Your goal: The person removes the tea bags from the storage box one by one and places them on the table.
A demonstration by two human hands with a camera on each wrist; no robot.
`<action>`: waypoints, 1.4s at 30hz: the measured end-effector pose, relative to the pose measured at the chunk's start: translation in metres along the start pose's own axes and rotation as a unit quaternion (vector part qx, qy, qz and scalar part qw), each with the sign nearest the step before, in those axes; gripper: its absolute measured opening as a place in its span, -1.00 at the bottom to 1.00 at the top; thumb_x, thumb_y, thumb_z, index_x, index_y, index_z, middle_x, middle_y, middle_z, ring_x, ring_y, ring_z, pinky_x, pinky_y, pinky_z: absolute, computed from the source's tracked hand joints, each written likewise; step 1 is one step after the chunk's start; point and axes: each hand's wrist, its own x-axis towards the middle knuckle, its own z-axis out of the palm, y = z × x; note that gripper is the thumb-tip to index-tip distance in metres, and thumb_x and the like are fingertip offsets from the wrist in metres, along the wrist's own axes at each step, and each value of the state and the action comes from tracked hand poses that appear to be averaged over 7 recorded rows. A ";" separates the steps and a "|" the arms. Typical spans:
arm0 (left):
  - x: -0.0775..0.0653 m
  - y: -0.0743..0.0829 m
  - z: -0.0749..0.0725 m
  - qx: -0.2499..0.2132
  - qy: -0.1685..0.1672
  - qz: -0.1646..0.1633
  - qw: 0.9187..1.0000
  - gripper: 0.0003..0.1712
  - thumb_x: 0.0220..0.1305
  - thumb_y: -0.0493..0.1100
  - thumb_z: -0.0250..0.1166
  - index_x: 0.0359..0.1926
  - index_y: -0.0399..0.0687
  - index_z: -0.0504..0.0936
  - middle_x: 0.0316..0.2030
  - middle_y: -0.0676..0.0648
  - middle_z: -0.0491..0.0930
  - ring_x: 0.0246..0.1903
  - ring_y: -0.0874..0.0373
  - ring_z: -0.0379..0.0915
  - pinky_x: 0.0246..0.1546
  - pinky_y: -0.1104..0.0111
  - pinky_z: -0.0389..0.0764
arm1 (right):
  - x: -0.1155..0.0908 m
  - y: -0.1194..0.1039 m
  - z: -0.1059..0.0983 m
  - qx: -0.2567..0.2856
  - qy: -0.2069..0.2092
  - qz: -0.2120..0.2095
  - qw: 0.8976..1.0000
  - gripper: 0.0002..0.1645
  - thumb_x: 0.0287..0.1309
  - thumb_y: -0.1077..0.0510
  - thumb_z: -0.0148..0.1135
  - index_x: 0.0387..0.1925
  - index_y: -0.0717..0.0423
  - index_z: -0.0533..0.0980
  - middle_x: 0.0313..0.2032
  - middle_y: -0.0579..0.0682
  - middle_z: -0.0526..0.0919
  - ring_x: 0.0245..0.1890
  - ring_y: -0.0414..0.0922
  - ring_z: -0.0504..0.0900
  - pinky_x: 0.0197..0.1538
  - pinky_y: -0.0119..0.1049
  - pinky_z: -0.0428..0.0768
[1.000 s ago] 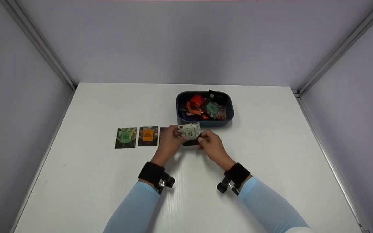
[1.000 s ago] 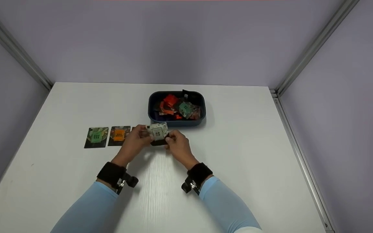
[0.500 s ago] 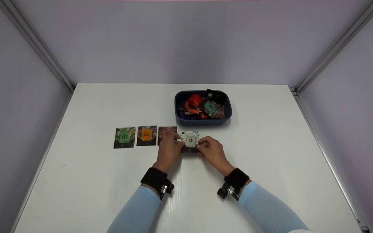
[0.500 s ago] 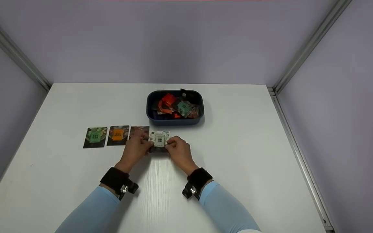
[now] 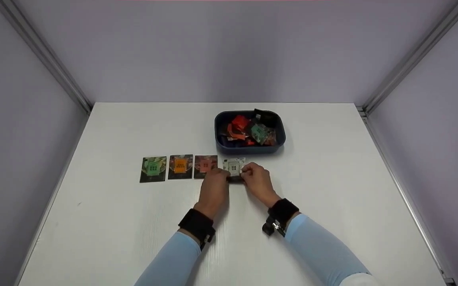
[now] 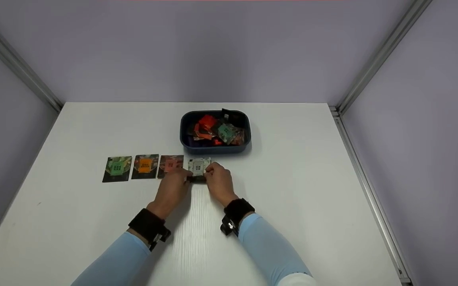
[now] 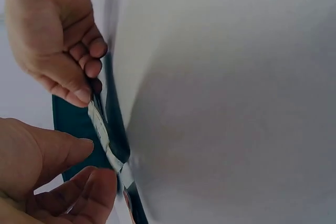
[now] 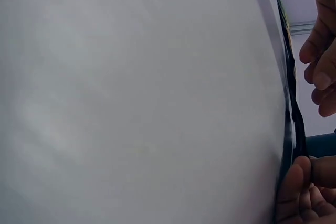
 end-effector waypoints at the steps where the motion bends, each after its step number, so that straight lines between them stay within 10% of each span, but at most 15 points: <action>1: -0.001 0.001 0.001 0.018 0.000 0.013 1.000 -0.72 0.36 -0.47 0.19 -0.10 -0.20 0.78 -0.15 -0.17 0.73 -0.07 -0.09 0.63 0.07 0.10 0.61 | 0.002 -0.001 0.001 -0.014 0.001 -0.003 1.000 -0.89 0.27 0.27 0.29 -0.19 0.17 0.66 -0.40 -0.04 0.72 -0.46 -0.18 0.67 -0.32 -0.28 0.61; 12: -0.004 0.012 0.013 0.123 -0.101 0.084 0.984 -0.59 0.45 -0.40 0.13 0.26 -0.27 0.60 0.25 -0.23 0.57 0.30 -0.11 0.45 0.38 0.18 0.41 | 0.015 -0.006 0.009 -0.120 -0.011 -0.029 0.992 -0.89 0.34 0.21 0.30 -0.19 0.13 0.70 -0.27 0.05 0.75 -0.23 0.00 0.71 -0.11 -0.09 0.65; 42: 0.003 0.015 0.010 0.122 -0.112 0.061 0.984 -0.59 0.42 -0.43 0.15 0.25 -0.30 0.60 0.23 -0.26 0.58 0.28 -0.13 0.46 0.36 0.17 0.43 | 0.012 -0.007 0.006 -0.128 0.011 -0.075 0.989 -0.86 0.35 0.17 0.30 -0.17 0.13 0.71 -0.25 0.06 0.64 -0.23 -0.01 0.58 -0.09 -0.08 0.56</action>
